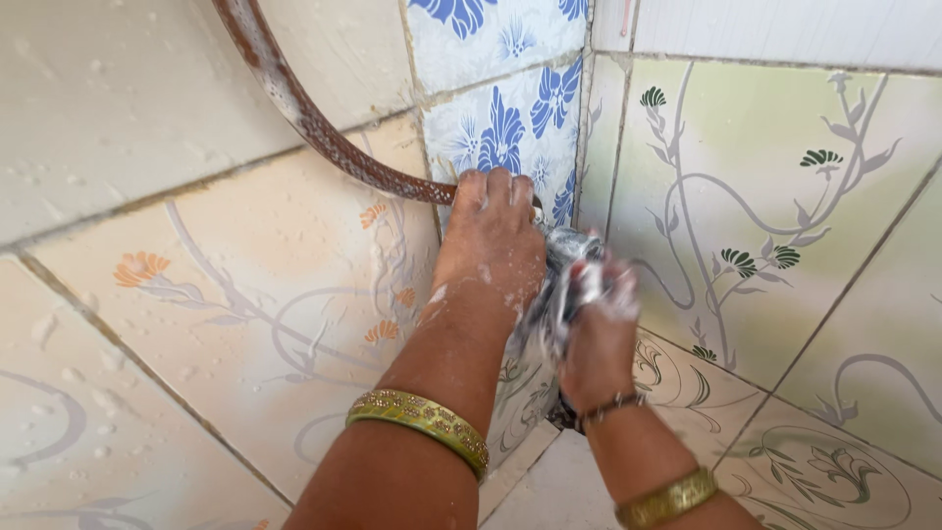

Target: The person scrubs the underside and drain of a wall-mounted sink using a soapy cloth. They wipe the sink basin, the drain pipe, and the surrounding tiled wall, focusing on the area beneath the sink and the plumbing connections.

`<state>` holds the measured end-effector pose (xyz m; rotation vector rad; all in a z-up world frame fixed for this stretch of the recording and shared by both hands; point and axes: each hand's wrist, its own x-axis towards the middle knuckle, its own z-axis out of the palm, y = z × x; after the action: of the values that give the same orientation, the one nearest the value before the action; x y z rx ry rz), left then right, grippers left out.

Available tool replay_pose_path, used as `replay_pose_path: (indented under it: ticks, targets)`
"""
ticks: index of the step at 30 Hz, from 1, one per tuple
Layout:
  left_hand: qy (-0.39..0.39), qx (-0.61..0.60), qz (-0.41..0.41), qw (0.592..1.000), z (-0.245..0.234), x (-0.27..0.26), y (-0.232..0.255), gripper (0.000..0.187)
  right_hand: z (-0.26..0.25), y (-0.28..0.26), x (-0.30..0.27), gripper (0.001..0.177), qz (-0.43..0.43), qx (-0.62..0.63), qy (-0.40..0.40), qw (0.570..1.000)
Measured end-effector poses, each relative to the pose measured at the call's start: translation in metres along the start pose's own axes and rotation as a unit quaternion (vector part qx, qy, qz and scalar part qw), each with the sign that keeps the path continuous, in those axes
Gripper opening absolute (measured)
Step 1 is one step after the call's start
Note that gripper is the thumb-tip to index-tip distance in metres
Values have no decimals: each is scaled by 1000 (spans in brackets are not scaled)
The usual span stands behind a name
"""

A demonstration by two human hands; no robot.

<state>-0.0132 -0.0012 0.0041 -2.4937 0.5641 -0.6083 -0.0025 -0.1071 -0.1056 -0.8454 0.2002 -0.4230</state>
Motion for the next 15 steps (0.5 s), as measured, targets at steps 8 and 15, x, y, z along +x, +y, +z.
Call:
replay_pose_path:
  ticks: [8, 15]
  targets:
    - [5, 1, -4, 1000, 8, 2, 3, 33, -15, 23, -2, 19, 0, 117, -90, 989]
    - [7, 10, 5, 1000, 13, 2, 3, 34, -11, 12, 14, 22, -98, 134, -178, 970]
